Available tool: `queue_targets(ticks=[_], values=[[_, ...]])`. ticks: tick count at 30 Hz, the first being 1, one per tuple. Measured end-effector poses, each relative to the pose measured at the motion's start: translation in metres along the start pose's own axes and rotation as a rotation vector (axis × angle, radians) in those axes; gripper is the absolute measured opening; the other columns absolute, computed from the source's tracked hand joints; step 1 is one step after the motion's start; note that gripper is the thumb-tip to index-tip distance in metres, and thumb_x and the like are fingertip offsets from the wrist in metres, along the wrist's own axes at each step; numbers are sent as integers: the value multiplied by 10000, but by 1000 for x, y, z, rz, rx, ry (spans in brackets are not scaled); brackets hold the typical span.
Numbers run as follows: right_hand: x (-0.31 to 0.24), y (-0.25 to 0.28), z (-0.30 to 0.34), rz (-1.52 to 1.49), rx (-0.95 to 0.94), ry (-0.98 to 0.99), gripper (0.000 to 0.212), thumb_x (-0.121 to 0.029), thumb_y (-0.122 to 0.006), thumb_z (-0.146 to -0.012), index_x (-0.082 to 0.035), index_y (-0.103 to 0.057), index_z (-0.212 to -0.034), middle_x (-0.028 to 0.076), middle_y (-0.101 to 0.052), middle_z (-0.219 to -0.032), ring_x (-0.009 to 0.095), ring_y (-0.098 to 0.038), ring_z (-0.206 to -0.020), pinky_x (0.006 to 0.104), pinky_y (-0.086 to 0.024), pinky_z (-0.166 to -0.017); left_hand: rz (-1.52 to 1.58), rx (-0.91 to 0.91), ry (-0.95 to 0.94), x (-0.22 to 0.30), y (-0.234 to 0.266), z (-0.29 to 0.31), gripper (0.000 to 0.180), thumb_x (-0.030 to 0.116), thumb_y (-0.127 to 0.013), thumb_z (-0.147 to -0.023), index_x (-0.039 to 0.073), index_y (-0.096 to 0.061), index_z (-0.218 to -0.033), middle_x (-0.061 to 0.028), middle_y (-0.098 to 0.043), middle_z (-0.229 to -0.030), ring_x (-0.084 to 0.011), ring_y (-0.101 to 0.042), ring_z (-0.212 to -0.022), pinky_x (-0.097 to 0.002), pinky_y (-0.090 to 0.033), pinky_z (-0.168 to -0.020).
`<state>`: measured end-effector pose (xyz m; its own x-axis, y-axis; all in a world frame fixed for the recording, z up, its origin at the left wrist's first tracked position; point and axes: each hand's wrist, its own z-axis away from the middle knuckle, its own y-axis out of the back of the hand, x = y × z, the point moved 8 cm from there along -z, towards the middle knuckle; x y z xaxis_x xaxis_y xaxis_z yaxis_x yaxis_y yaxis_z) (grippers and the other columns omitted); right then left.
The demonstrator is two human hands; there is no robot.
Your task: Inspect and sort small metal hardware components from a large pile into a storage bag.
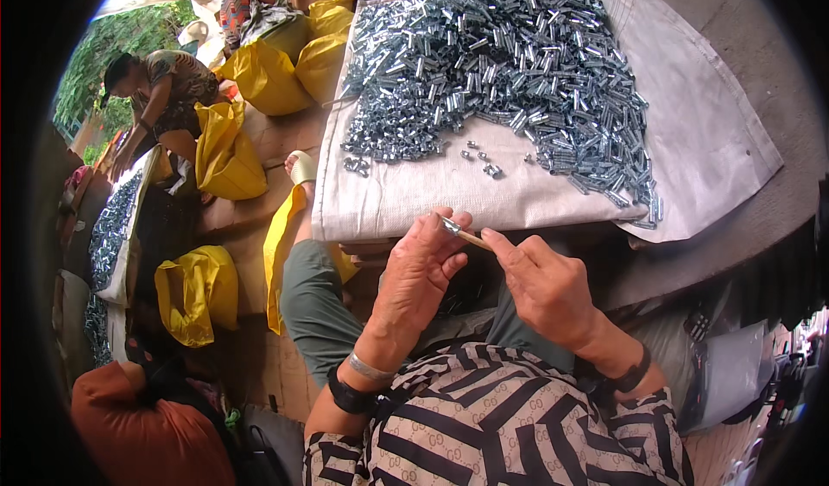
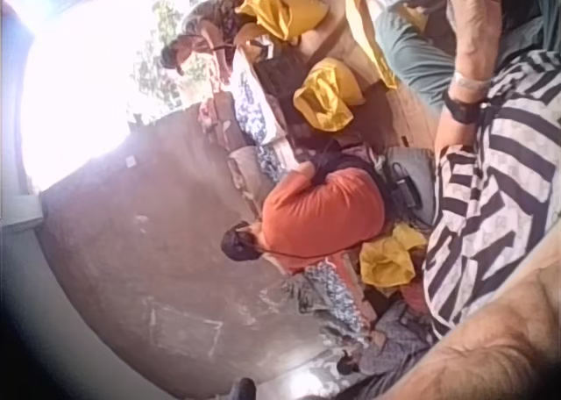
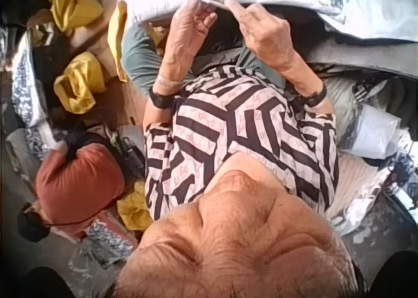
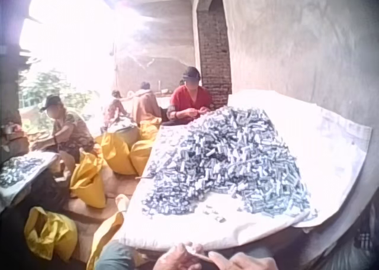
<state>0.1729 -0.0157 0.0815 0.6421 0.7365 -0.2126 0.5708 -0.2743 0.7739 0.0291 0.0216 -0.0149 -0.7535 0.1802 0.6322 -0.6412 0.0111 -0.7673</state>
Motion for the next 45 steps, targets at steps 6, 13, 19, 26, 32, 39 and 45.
queue_targets(ticks=[6, 13, 19, 26, 32, 39, 45], values=[[-9, 0, -1, 61, -25, 6, 497, -39, -677, -785, -51, -613, -1277, 43, -506, -765, 186, -585, -612, 308, -483, -491, -28, 25, -44, 1, -3, 4, 391, 272, -593, -998, 37, -509, -1299, -95, -640, -1221, -122, -630, -1011, -263, -513, -823], [-11, -3, -5, 93, -81, -19, 452, -40, -625, -815, -22, -605, -1266, 71, -533, -791, 209, -631, -659, 320, -503, -515, -48, 42, -73, -1, 1, 2, 346, 212, -613, -987, 23, -547, -1269, -103, -659, -1171, -124, -641, -998, -269, -515, -837], [-11, 6, -23, 143, -268, -14, 358, -51, -619, -810, -15, -632, -1166, 98, -592, -843, 241, -674, -665, 342, -526, -540, -412, 37, -284, 16, -5, 1, 261, 199, -631, -977, 15, -622, -1161, -96, -692, -1075, -104, -634, -944, -254, -499, -873], [-1, 3, -19, 39, -172, -59, 370, -47, -622, -819, -52, -630, -1189, 86, -583, -808, 263, -664, -651, 346, -524, -530, -344, 94, -195, 17, -1, -3, 303, 228, -635, -976, 6, -607, -1181, -90, -686, -1078, -99, -628, -915, -255, -501, -873], [4, -7, -6, -93, -51, -97, 505, 2, -625, -802, -82, -586, -1299, 80, -555, -815, 263, -637, -627, 352, -527, -528, -32, 39, -62, -1, 6, -7, 327, 266, -629, -978, 39, -569, -1205, -85, -653, -1152, -122, -625, -974, -288, -511, -884], [15, -21, 4, -155, 78, -108, 539, 25, -628, -782, -87, -595, -1308, 69, -537, -811, 248, -613, -603, 353, -529, -534, 90, 105, -43, -10, -2, -9, 283, 309, -644, -965, 100, -578, -1144, -83, -649, -1187, -171, -608, -1099, -371, -449, -1024], [12, -23, 3, -171, 161, -77, 580, 51, -622, -769, -96, -600, -1330, 63, -533, -789, 220, -594, -582, 338, -522, -528, 118, 100, -74, -8, -5, -10, 270, 313, -643, -964, 119, -581, -1143, -71, -650, -1190, -178, -595, -1131, -377, -448, -1029]])
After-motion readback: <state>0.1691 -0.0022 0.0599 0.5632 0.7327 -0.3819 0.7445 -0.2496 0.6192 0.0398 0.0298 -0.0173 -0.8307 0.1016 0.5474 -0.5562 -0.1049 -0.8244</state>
